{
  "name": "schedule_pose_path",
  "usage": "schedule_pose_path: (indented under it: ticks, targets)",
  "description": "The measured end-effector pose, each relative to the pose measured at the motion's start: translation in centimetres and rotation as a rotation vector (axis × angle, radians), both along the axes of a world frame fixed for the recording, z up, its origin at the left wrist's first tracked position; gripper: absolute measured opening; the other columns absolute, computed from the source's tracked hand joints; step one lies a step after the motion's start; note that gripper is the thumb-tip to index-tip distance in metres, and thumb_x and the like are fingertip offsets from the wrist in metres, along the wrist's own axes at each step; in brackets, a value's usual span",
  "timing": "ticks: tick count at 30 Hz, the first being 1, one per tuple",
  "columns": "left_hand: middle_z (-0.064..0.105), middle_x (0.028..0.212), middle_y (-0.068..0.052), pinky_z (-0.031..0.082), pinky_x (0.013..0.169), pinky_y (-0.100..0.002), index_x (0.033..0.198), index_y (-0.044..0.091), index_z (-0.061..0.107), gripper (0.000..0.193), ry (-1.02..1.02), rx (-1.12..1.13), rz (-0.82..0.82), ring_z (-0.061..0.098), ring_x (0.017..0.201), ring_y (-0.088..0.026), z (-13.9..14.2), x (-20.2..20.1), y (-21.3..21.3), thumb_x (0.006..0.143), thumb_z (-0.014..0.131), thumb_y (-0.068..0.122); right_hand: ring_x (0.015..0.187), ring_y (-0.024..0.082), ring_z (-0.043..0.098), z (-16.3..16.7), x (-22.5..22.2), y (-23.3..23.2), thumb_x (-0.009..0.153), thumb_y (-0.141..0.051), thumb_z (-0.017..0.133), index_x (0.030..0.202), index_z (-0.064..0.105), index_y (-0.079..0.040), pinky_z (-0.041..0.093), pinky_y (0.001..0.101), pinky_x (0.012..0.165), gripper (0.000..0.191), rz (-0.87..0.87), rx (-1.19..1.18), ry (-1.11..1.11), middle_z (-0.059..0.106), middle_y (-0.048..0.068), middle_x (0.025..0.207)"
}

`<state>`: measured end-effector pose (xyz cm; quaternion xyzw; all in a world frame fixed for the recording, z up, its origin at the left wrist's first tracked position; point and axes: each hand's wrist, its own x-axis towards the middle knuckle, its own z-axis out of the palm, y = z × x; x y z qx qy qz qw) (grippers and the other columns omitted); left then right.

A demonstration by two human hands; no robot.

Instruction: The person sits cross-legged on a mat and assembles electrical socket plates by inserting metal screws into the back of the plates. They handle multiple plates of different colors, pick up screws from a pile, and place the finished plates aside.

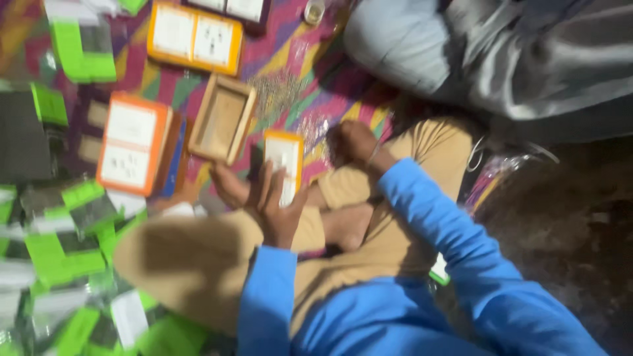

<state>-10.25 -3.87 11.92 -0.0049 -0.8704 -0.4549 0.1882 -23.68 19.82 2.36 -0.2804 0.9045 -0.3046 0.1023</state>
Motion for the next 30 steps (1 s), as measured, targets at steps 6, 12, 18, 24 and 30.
schedule_pose_path:
  ticks: [6, 12, 18, 24, 30]
  targets:
    - [0.057, 0.143, -0.029, 0.057, 0.101, -0.043, 0.112, -0.008, 0.069, 0.039, -0.043, 0.138, -0.082, 0.063, 0.127, -0.043, -1.2, -0.1, 0.2, 0.077, 0.082, 0.002, 0.068, 0.038, 0.067, 0.1, 0.2, -0.1, 0.075, -0.023, 0.071, 0.078, 0.076, -0.012, 0.053, 0.0480, 0.063, 0.012, -0.121, 0.273, -0.120, 0.070, 0.016, 0.075]
    - [0.056, 0.149, -0.025, 0.053, 0.104, -0.036, 0.114, -0.009, 0.068, 0.036, -0.212, 0.573, -0.060, 0.062, 0.130, -0.031, -5.7, -0.4, 0.3, 0.083, 0.081, 0.003, 0.073, 0.036, 0.071, 1.9, -0.4, -0.1, 0.086, -0.024, 0.070, 0.084, 0.075, -0.006, 0.056, 0.0439, 0.069, 0.018, -0.337, 0.062, -0.238, 0.073, 0.018, 0.080]
    - [0.058, 0.142, -0.017, 0.057, 0.092, -0.031, 0.123, -0.009, 0.064, 0.043, -0.454, 1.092, -0.081, 0.063, 0.118, -0.019, -8.5, -0.2, 1.1, 0.085, 0.078, 0.003, 0.071, 0.030, 0.076, 2.4, 0.0, -0.1, 0.085, -0.013, 0.068, 0.089, 0.072, -0.004, 0.060, 0.0402, 0.068, 0.011, -0.345, -0.101, -0.460, 0.074, 0.018, 0.078]
    - [0.068, 0.114, -0.008, 0.054, 0.079, -0.026, 0.124, -0.001, 0.054, 0.041, -0.397, 1.132, -0.058, 0.062, 0.093, -0.011, -8.7, -0.2, 1.8, 0.089, 0.075, 0.001, 0.071, 0.028, 0.076, 2.0, -0.4, -0.2, 0.086, -0.013, 0.070, 0.094, 0.077, -0.004, 0.060, 0.0391, 0.070, 0.013, -0.270, -0.070, -0.319, 0.076, 0.017, 0.082]
    - [0.067, 0.107, -0.005, 0.054, 0.080, -0.024, 0.126, 0.002, 0.055, 0.041, -0.387, 1.149, -0.055, 0.062, 0.092, -0.010, -7.8, -0.3, 1.6, 0.089, 0.073, 0.000, 0.072, 0.029, 0.076, 2.2, -0.4, 0.0, 0.090, -0.016, 0.073, 0.098, 0.076, -0.004, 0.059, 0.0395, 0.070, 0.015, -0.309, -0.114, -0.325, 0.075, 0.018, 0.084]
